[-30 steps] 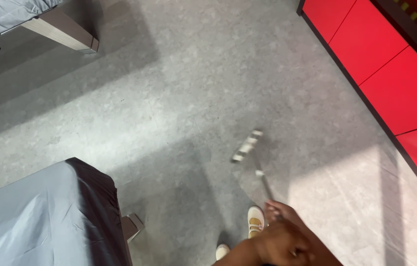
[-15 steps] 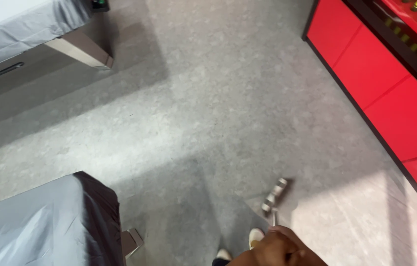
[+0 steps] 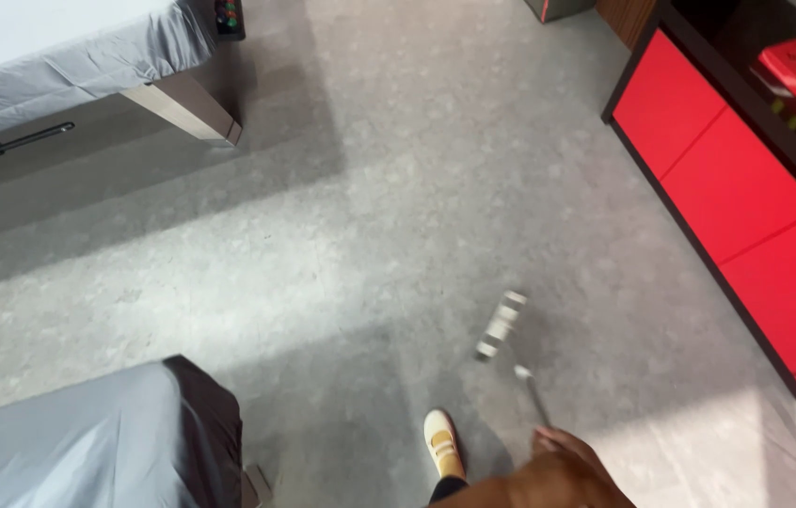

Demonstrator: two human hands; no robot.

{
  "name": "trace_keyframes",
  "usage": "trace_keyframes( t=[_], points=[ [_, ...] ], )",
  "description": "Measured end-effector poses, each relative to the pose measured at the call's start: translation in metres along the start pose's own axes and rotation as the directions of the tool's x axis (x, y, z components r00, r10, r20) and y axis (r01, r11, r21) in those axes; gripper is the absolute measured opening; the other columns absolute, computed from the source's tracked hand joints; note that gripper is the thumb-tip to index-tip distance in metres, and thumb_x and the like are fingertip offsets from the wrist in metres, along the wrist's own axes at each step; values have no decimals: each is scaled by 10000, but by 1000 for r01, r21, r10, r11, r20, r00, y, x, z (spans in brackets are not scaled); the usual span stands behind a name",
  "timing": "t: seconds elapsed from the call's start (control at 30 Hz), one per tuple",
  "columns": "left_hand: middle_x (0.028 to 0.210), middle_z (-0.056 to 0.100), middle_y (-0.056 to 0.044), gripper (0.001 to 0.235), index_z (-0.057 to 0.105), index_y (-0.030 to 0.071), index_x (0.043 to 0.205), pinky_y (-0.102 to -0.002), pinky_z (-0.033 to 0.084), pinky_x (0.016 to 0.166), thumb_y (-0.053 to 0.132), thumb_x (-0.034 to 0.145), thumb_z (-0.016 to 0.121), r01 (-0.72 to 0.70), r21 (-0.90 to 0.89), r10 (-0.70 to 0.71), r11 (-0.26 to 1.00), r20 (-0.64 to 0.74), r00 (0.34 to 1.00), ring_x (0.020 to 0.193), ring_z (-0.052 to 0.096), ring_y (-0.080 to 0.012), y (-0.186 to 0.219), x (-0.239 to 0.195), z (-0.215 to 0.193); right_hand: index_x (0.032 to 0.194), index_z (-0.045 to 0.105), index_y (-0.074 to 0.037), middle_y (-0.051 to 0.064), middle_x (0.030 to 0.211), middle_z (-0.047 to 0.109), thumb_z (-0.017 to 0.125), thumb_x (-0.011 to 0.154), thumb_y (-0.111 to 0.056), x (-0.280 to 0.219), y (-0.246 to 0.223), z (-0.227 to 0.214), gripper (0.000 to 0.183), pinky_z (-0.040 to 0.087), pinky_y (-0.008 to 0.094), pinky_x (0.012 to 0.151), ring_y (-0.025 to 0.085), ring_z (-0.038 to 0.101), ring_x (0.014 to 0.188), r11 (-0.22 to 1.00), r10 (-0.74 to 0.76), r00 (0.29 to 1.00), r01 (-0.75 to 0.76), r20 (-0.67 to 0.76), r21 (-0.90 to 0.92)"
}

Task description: The person sweeps the floor using a broom, pushing debris along the floor surface.

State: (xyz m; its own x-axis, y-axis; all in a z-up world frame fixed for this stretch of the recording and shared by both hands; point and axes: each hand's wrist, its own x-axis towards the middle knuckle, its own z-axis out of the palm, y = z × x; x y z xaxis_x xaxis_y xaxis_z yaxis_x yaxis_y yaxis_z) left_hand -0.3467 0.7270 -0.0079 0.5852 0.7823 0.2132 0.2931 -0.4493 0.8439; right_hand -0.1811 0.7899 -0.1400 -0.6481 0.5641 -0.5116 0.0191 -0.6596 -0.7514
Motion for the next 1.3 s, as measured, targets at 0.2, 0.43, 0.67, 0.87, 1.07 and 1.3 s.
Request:
trace_keyframes(
  t=[0.2, 0.43, 0.67, 0.87, 1.07, 1.3],
  points=[
    [843, 750, -123, 309, 764, 69, 884, -417, 539, 889, 358, 929, 664, 158, -121, -138, 980, 159, 978, 854, 725, -297, -49, 25, -31, 1403, 540, -18, 160, 1278, 671, 376, 1038, -365, 49, 24, -35, 529, 452, 384, 1119, 241, 675, 1226, 882, -225, 974, 187, -37, -432],
    [874, 761, -118, 283, 775, 81, 915, -425, 534, 910, 332, 946, 649, 241, -24, -242, 970, -47, 969, 888, 727, -303, -62, -14, -97, 1393, 560, -30, 143, 1279, 695, 288, 1058, -394, 116, 7, 31, 564, 442, 359, 1138, 237, 680, 1222, 991, 45, 995, -56, -87, -125],
    [904, 772, -114, 263, 786, 93, 947, -432, 529, 930, 306, 963, 633, 472, 215, -460, 855, -105, 882, 922, 729, -309, -95, -40, -154, 1406, 546, -30, 147, 1305, 673, 316, 1044, -378, 212, -31, 110, 552, 427, 367, 1143, 244, 652, 1249, 920, 363, 918, -380, 157, 93],
    [979, 787, -94, 278, 774, 133, 1081, -445, 503, 946, 319, 923, 642, 261, 101, -272, 960, 110, 956, 973, 738, -279, -91, -31, -161, 1417, 534, -29, 150, 1327, 655, 341, 1032, -364, 186, -31, 81, 545, 414, 374, 1147, 251, 629, 1271, 948, 292, 956, -292, 22, 127],
    [1049, 788, -69, 251, 770, 146, 1083, -429, 495, 965, 281, 903, 659, -3, -52, 18, 999, 297, 955, 996, 746, -246, -97, 6, -111, 1428, 522, -29, 154, 1349, 636, 365, 1020, -350, 101, -41, 31, 541, 402, 381, 1151, 257, 605, 1294, 984, 153, 966, -169, -207, -62],
    [893, 749, -76, 263, 757, 120, 1094, -384, 566, 781, 259, 923, 613, 112, -222, -110, 969, 23, 994, 780, 714, -241, -128, 42, -111, 1440, 508, -29, 158, 1375, 614, 394, 1006, -334, 114, -62, -2, 542, 387, 390, 1156, 265, 578, 1320, 963, 98, 977, -141, -191, -231]
  ],
)
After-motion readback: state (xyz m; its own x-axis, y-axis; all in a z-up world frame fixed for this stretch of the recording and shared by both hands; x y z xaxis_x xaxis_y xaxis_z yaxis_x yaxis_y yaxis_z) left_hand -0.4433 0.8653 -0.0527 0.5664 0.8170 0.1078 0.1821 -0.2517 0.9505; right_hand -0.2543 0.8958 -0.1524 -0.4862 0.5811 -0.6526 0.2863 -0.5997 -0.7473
